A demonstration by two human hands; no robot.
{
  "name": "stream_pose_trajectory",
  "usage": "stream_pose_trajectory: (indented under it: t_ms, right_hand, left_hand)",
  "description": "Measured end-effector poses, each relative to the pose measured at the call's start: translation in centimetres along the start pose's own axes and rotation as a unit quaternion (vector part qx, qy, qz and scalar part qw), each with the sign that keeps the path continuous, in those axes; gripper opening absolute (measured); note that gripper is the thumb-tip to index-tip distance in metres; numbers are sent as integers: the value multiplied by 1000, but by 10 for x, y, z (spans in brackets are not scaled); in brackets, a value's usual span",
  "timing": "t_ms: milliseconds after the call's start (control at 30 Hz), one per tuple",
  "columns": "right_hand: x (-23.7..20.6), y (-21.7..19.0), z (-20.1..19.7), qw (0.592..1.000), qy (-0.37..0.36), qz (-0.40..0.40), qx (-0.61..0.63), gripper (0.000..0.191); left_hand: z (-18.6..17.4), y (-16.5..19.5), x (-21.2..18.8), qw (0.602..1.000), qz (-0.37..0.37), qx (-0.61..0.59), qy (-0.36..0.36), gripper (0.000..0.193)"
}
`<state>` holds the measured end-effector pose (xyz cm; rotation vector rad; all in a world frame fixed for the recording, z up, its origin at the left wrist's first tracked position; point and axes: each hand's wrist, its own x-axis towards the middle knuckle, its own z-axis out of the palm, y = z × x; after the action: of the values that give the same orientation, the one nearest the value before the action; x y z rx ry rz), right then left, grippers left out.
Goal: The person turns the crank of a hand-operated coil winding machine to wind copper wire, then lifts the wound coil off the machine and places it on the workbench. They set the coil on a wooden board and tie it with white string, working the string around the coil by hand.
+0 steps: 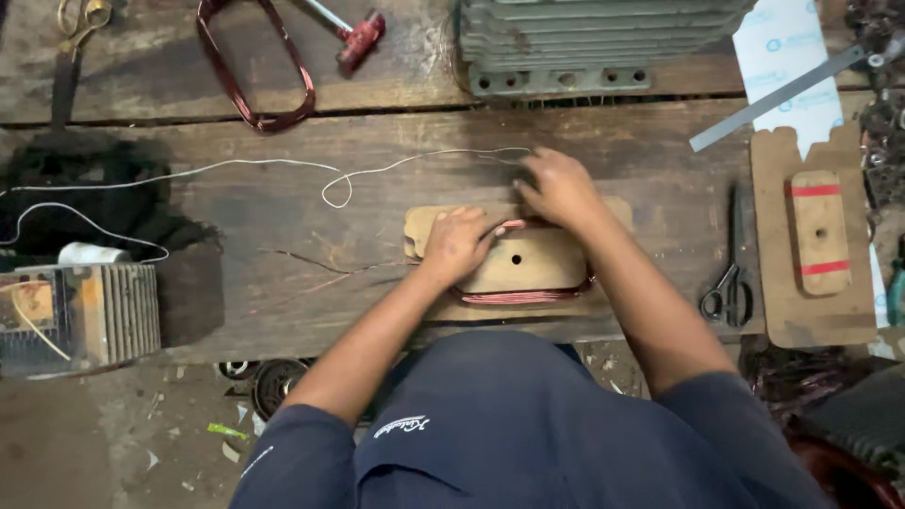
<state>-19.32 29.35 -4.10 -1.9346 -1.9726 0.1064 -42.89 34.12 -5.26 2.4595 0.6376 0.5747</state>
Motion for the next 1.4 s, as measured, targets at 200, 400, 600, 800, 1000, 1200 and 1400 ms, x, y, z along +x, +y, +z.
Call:
stream_pose_trajectory:
  t_ms: [200, 400, 600, 800, 1000, 1200, 1400]
  right_hand:
    - [55, -11, 43, 983, -97, 9, -156, 9]
    - [47, 0, 24, 989, -11, 96, 113, 20]
    - [-40, 74, -73, 512, 303, 207, 776, 18]
    - [-111, 129, -205, 699, 331, 208, 598, 20]
    - [-83, 72, -238, 890, 193, 406, 74, 19]
    - [-21, -9, -115, 989, 5, 7, 148, 19]
    - [-3, -4, -59, 986, -73, -39, 142, 17]
  left_hand:
    - [0, 4, 2, 999, 14, -27, 39, 23]
    - [-1, 6, 2, 998, -6, -52, 22, 23]
    - [3, 5, 2, 999, -24, -35, 3, 23]
    - [4, 2, 1, 999, -28, -33, -10, 22]
    - [4, 1, 3, 999, -1, -28, 18, 23]
    - [1, 0, 2, 999, -2, -39, 7, 23]
    - [-10, 8, 1, 1000, 5, -15, 10, 21]
